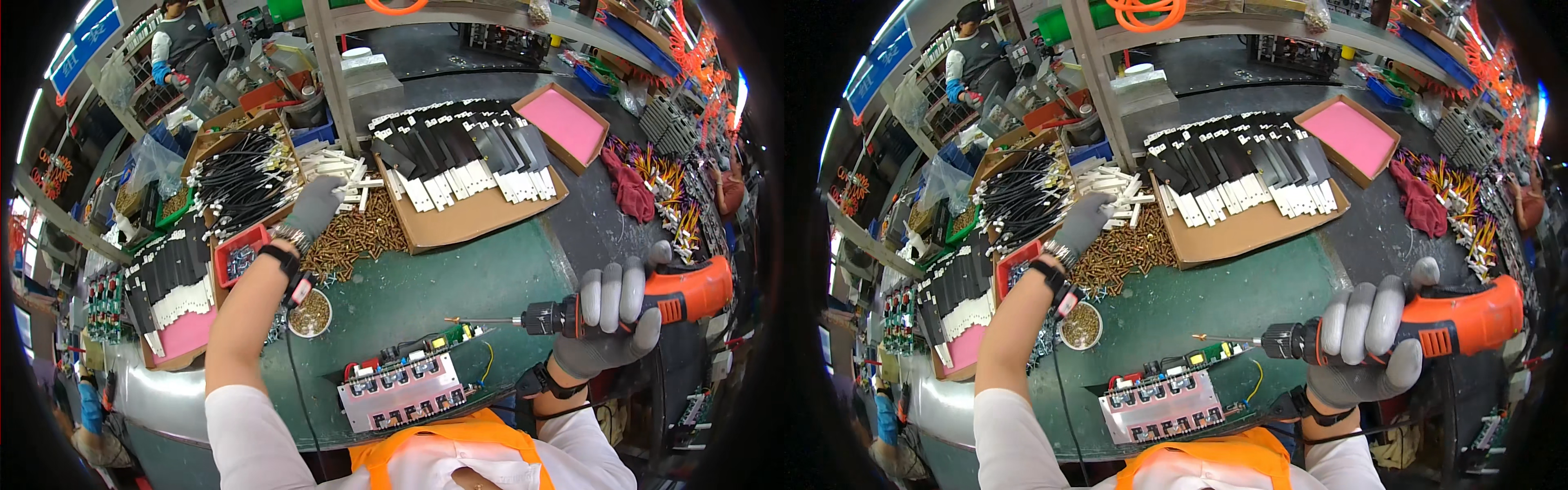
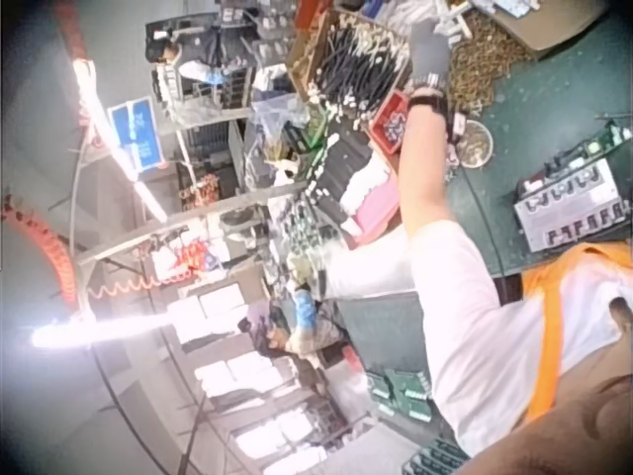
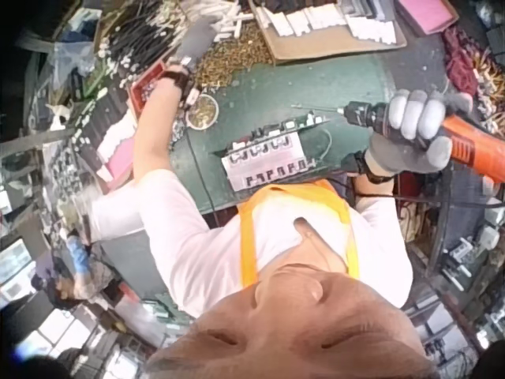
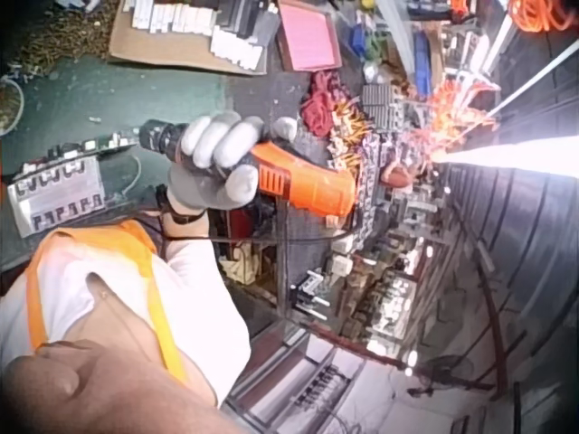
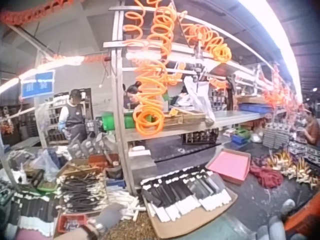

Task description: Assemble and screw components onto green circuit boards using an electric screwdriver.

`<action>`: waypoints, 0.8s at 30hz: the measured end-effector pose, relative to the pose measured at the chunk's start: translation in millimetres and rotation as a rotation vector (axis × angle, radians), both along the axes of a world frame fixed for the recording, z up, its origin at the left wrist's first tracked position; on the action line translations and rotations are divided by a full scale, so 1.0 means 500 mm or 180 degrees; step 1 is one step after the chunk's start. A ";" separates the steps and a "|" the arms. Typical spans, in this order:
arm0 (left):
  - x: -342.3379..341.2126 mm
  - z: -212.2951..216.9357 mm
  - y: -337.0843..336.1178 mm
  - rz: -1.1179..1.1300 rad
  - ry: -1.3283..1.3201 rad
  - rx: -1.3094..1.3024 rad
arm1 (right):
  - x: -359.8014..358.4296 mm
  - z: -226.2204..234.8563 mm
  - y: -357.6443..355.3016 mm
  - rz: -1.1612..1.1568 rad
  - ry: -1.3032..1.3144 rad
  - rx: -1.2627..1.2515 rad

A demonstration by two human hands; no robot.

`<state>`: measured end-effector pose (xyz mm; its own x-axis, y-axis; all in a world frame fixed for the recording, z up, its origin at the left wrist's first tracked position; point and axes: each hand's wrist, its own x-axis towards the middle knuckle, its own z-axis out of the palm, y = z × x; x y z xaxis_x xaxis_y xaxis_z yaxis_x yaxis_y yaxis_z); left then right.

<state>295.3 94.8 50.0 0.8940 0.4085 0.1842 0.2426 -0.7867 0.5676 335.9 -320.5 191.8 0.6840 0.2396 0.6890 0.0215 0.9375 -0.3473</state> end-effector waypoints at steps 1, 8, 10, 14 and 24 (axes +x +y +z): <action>0.034 -0.003 -0.002 -0.0148 -0.0123 0.0771 | 0.001 -0.004 -0.008 -0.0018 -0.0005 -0.0006; 0.158 -0.024 -0.061 -0.0016 0.0926 0.2118 | -0.002 -0.022 -0.039 -0.0197 0.0162 -0.0185; 0.144 -0.010 -0.066 -0.0032 0.0639 0.2064 | -0.004 -0.027 -0.046 -0.0191 0.0186 -0.0273; 0.067 0.060 -0.113 -0.0432 0.0147 0.1380 | -0.012 -0.018 -0.040 0.0045 0.0089 -0.0307; -0.191 0.168 -0.288 -0.2477 0.0585 -0.0764 | -0.083 0.021 0.030 0.0659 -0.0407 -0.0239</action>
<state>199.9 -49.3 134.0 0.9444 -0.3286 -0.0055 -0.2151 -0.6307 0.7457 294.2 -305.7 202.2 0.5235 0.4192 0.7417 -0.1201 0.8982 -0.4229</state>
